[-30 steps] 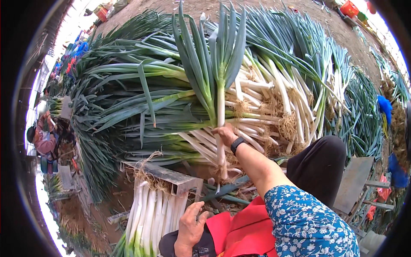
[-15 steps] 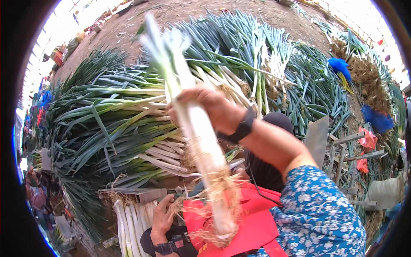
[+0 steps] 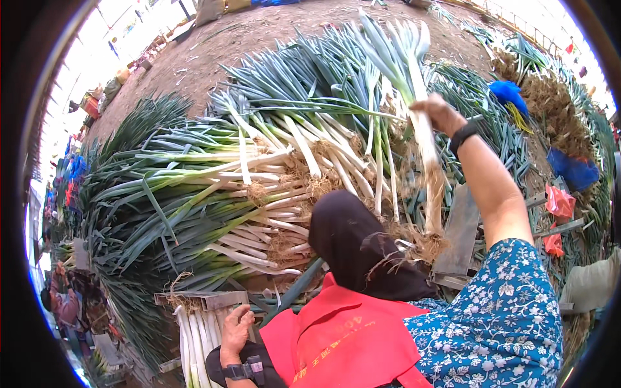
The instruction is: Bundling harvested leeks into a metal frame and trimming the ends for packaging.
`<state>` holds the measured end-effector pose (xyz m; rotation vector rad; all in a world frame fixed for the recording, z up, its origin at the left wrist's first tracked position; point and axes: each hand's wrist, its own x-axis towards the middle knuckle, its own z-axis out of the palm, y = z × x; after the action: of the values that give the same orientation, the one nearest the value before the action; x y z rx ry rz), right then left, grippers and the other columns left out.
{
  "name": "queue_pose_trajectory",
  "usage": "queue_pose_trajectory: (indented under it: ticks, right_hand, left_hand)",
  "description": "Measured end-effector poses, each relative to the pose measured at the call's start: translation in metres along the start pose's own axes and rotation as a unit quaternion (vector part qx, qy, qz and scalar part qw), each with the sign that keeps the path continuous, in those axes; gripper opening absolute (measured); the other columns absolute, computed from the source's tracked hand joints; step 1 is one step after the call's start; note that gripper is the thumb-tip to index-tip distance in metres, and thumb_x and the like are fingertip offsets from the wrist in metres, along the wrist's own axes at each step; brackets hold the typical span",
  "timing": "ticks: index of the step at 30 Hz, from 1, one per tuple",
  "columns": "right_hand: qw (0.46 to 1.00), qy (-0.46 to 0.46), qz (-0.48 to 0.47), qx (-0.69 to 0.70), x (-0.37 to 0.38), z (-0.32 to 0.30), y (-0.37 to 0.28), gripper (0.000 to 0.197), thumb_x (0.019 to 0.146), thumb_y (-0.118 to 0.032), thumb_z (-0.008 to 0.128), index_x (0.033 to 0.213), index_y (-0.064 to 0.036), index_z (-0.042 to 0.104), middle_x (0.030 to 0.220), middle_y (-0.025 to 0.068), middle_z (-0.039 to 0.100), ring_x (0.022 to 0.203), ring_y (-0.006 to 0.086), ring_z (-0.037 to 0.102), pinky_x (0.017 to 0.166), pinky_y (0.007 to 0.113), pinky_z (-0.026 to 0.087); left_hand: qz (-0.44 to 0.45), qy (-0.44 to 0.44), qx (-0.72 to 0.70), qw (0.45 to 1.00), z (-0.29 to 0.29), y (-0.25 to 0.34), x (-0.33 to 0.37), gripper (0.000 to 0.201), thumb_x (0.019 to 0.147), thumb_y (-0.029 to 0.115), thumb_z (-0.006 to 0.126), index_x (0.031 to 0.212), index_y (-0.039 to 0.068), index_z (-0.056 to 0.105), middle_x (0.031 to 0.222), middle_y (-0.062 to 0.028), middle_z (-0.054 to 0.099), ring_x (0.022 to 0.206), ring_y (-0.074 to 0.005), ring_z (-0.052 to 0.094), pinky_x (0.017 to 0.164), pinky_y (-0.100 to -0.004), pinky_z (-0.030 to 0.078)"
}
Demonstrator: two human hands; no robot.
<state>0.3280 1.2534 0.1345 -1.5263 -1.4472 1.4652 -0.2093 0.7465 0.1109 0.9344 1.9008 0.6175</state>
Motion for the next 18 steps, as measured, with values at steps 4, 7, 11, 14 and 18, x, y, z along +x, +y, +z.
queue_pose_trajectory:
  ticks: [4, 7, 11, 14, 18]
  right_hand:
    - [0.859, 0.127, -0.076, -0.489, 0.003, 0.002, 0.077, 0.061, 0.073, -0.040, 0.073, 0.102, 0.0113, 0.060, 0.113, 0.0335, 0.061, 0.104, 0.0419, 0.062, 0.089, 0.042, 0.050]
    - [0.915, 0.006, -0.110, -0.387, 0.009, 0.057, 0.045, 0.043, 0.076, -0.032, 0.067, 0.092, 0.0070, 0.064, 0.102, 0.0311, 0.064, 0.100, 0.0405, 0.063, 0.086, 0.044, 0.050]
    - [0.910, 0.036, -0.119, -0.396, 0.047, 0.086, 0.077, 0.029, 0.081, -0.023, 0.055, 0.090, 0.0024, 0.066, 0.108, 0.0284, 0.062, 0.105, 0.0403, 0.061, 0.093, 0.044, 0.048]
    - [0.795, -0.068, -0.183, -0.574, 0.067, 0.090, 0.116, 0.029, 0.080, -0.025, 0.057, 0.091, 0.0013, 0.065, 0.108, 0.0275, 0.063, 0.107, 0.0407, 0.060, 0.092, 0.044, 0.049]
    - [0.907, 0.019, 0.037, -0.419, 0.076, 0.126, 0.099, 0.040, 0.080, -0.026, 0.063, 0.110, 0.0002, 0.060, 0.113, 0.0267, 0.063, 0.113, 0.0398, 0.058, 0.096, 0.045, 0.046]
  left_hand:
    - [-0.033, -0.017, -0.001, 0.999, 0.009, 0.006, 0.004, 0.042, 0.093, 0.028, 0.065, 0.119, -0.005, 0.060, 0.098, -0.0075, 0.066, 0.081, -0.0149, 0.066, 0.072, -0.0265, 0.051]
    - [-0.084, -0.022, -0.006, 0.996, 0.013, 0.004, 0.004, 0.035, 0.093, 0.021, 0.063, 0.116, -0.005, 0.062, 0.099, -0.0105, 0.067, 0.084, -0.0167, 0.066, 0.077, -0.0294, 0.052]
    - [-0.084, -0.030, -0.016, 0.996, 0.023, 0.007, 0.019, 0.035, 0.092, 0.021, 0.064, 0.115, -0.006, 0.062, 0.097, -0.0111, 0.067, 0.083, -0.0174, 0.066, 0.076, -0.0300, 0.052]
    - [-0.105, -0.038, -0.001, 0.994, 0.028, 0.004, 0.025, 0.035, 0.092, 0.022, 0.064, 0.115, -0.004, 0.062, 0.092, -0.0084, 0.067, 0.082, -0.0149, 0.065, 0.074, -0.0279, 0.051]
    - [-0.174, -0.014, 0.001, 0.985, 0.029, -0.011, 0.026, 0.034, 0.091, 0.019, 0.063, 0.115, -0.006, 0.062, 0.087, -0.0088, 0.068, 0.080, -0.0144, 0.064, 0.076, -0.0281, 0.051]
